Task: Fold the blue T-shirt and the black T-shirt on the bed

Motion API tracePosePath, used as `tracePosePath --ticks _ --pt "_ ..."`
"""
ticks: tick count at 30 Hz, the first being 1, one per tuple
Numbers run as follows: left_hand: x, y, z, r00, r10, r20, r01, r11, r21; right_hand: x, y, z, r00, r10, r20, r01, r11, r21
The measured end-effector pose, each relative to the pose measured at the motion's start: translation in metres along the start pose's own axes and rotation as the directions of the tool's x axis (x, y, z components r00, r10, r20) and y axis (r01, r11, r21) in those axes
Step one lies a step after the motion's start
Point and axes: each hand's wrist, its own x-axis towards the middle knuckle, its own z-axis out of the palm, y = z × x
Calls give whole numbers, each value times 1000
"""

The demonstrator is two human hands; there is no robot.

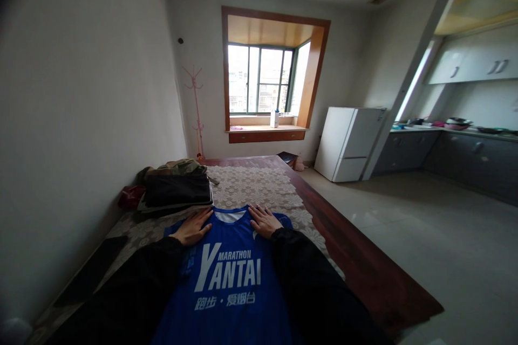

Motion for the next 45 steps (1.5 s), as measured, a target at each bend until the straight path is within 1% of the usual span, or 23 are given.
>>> tracePosePath --ticks 2,4,8,10,13,16,19,21,24,27,31,34,36,41,43,45 --pt "3 -1 -1 1000 -16 9 16 1000 -3 -1 2 -5 1000 8 -5 -8 1000 -2" --pt "2 -3 -4 1000 -20 13 20 1000 -5 -7 8 -10 999 41 -20 -41 999 -1" --pt "-20 -9 -5 998 -68 13 68 998 9 -35 25 -15 989 143 -40 -143 990 11" --pt "-35 -11 -3 994 -111 17 110 994 21 -53 31 -10 984 171 -38 -171 985 12" --pt "-53 -11 1 988 -149 30 148 989 30 -74 34 1 982 175 -65 -176 984 -9" --pt "-61 -9 -2 987 -159 30 158 987 30 -82 34 8 972 183 -146 -189 981 -32" --pt "-67 -5 -5 981 -193 8 192 981 39 -85 35 9 939 257 -228 -275 960 -48" --pt "-73 1 -4 972 -236 -15 236 970 51 -89 34 10 943 272 -189 -287 956 -57" --pt "-87 15 5 961 -275 -20 275 959 64 -98 28 14 972 228 -61 -232 971 -53" --pt "-100 27 14 965 -262 1 261 963 65 -102 22 15 976 218 -1 -218 975 -40" --pt "-110 31 10 973 -227 35 225 973 47 -97 18 6 965 255 66 -253 967 -35" --pt "-111 28 4 969 -241 61 240 970 28 -88 13 0 948 304 96 -301 953 -44" --pt "-109 26 2 962 -264 73 263 964 20 -84 8 -1 945 310 107 -307 951 -47" --pt "-105 27 9 929 -369 28 367 929 48 -84 -3 4 963 253 96 -250 967 -39" --pt "-105 28 12 923 -383 11 382 922 67 -88 -4 5 967 240 84 -237 971 -42" --pt "-106 27 12 927 -375 5 373 924 80 -90 -3 6 970 229 81 -226 973 -45"
